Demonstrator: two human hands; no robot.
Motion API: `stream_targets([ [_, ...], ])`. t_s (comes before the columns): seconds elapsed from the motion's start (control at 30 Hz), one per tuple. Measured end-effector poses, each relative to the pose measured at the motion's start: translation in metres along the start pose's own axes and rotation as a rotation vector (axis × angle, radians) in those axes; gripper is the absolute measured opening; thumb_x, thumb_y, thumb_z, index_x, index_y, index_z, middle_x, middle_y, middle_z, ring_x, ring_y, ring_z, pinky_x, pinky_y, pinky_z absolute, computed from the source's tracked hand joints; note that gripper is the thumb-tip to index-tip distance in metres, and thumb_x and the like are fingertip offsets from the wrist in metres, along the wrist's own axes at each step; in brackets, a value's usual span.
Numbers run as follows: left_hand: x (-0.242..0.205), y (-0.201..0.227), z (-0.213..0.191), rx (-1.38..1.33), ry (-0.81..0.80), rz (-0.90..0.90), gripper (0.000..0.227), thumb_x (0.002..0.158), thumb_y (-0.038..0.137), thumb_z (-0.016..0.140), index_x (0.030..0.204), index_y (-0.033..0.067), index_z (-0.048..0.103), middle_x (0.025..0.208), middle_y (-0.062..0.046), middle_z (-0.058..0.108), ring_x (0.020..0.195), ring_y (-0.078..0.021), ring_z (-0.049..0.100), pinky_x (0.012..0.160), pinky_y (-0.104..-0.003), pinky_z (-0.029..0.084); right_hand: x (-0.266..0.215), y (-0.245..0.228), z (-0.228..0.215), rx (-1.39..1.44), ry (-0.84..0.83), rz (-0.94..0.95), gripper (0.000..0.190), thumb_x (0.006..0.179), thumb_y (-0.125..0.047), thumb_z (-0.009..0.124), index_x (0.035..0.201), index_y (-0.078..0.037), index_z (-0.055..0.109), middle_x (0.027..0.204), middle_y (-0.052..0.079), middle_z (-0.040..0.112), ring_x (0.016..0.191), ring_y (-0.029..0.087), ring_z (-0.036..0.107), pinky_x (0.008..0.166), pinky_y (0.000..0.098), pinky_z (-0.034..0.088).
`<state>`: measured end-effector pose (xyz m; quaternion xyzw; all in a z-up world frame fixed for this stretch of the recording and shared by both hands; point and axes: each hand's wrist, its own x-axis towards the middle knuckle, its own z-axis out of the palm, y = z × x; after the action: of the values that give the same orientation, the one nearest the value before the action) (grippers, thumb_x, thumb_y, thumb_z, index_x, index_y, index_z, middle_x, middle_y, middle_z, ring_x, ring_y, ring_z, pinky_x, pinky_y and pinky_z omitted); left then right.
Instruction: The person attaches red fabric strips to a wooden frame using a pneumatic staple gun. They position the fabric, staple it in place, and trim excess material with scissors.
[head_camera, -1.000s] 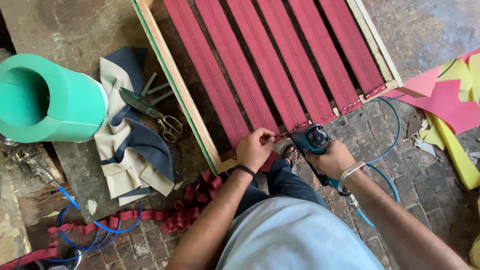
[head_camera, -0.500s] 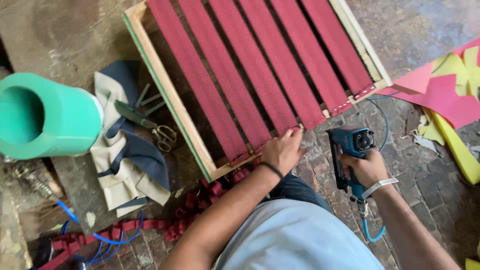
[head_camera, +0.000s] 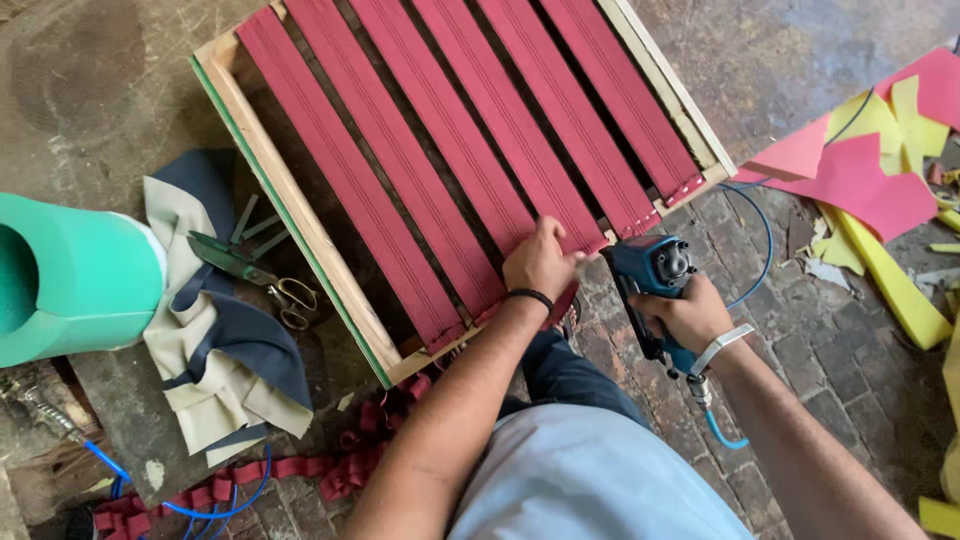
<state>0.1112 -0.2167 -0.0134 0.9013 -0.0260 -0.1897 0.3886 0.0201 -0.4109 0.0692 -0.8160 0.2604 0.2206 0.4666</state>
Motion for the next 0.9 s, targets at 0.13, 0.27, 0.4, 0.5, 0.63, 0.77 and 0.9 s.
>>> stream_targets([
  [0.13, 0.001, 0.005, -0.005, 0.031, -0.068, -0.027, 0.021, 0.089, 0.037, 0.077, 0.092, 0.0195, 0.066, 0.082, -0.003, 0.072, 0.081, -0.0291, 0.071, 0.068, -0.048, 0.053, 0.011, -0.02, -0.005, -0.111, 0.014, 0.044, 0.024, 0.079, -0.018, 0.077, 0.064, -0.001, 0.068, 0.054, 0.008, 0.065, 0.048, 0.019, 0.063, 0.052, 0.0355, 0.049],
  [0.27, 0.005, -0.002, -0.01, -0.012, -0.051, 0.013, 0.017, 0.085, 0.032, 0.079, 0.089, 0.0192, 0.067, 0.082, -0.003, 0.072, 0.082, -0.03, 0.07, 0.067, -0.047, 0.053, 0.024, -0.039, -0.006, -0.391, 0.018, 0.088, 0.033, 0.083, -0.026, 0.078, 0.064, 0.0, 0.072, 0.053, 0.01, 0.066, 0.05, 0.02, 0.065, 0.057, 0.036, 0.052],
  [0.4, 0.002, -0.012, -0.006, -0.118, 0.012, 0.072, 0.008, 0.085, 0.023, 0.075, 0.088, 0.0184, 0.069, 0.081, -0.004, 0.073, 0.079, -0.0282, 0.072, 0.065, -0.045, 0.055, 0.023, -0.038, -0.005, -0.287, -0.073, 0.016, 0.026, 0.078, -0.027, 0.074, 0.065, -0.005, 0.07, 0.054, 0.008, 0.066, 0.049, 0.022, 0.066, 0.055, 0.0413, 0.053],
  [0.5, -0.002, -0.021, -0.008, -0.226, 0.09, 0.159, 0.009, 0.086, 0.02, 0.074, 0.091, 0.0156, 0.068, 0.082, -0.004, 0.074, 0.079, -0.0259, 0.073, 0.065, -0.041, 0.057, 0.025, -0.035, 0.001, -0.466, 0.009, 0.057, 0.036, 0.075, -0.034, 0.081, 0.061, -0.001, 0.074, 0.056, 0.01, 0.071, 0.052, 0.02, 0.07, 0.061, 0.0368, 0.056],
  [0.63, -0.025, -0.034, -0.018, -0.344, 0.13, 0.044, 0.013, 0.085, 0.02, 0.076, 0.093, 0.0132, 0.067, 0.078, -0.004, 0.074, 0.075, -0.0219, 0.075, 0.064, -0.036, 0.058, 0.019, -0.031, 0.013, -0.487, -0.029, 0.072, 0.041, 0.078, -0.036, 0.077, 0.063, 0.002, 0.075, 0.057, 0.013, 0.071, 0.053, 0.023, 0.071, 0.06, 0.0382, 0.058],
  [0.77, -0.045, -0.04, -0.027, -0.391, 0.188, 0.086, 0.012, 0.085, 0.017, 0.076, 0.093, 0.0135, 0.068, 0.079, -0.004, 0.075, 0.074, -0.0209, 0.076, 0.063, -0.035, 0.059, 0.013, -0.035, 0.02, -0.424, -0.028, 0.066, 0.035, 0.075, -0.034, 0.079, 0.068, 0.0, 0.074, 0.057, 0.012, 0.07, 0.055, 0.024, 0.072, 0.061, 0.0397, 0.058],
  [0.9, -0.051, -0.035, -0.03, -0.358, 0.191, 0.149, 0.012, 0.089, 0.019, 0.075, 0.097, 0.0147, 0.067, 0.082, -0.004, 0.075, 0.076, -0.0215, 0.076, 0.062, -0.036, 0.059, 0.008, -0.031, 0.027, -0.441, 0.002, 0.092, 0.04, 0.079, -0.034, 0.079, 0.068, 0.003, 0.073, 0.058, 0.012, 0.07, 0.055, 0.024, 0.072, 0.062, 0.0388, 0.057],
])
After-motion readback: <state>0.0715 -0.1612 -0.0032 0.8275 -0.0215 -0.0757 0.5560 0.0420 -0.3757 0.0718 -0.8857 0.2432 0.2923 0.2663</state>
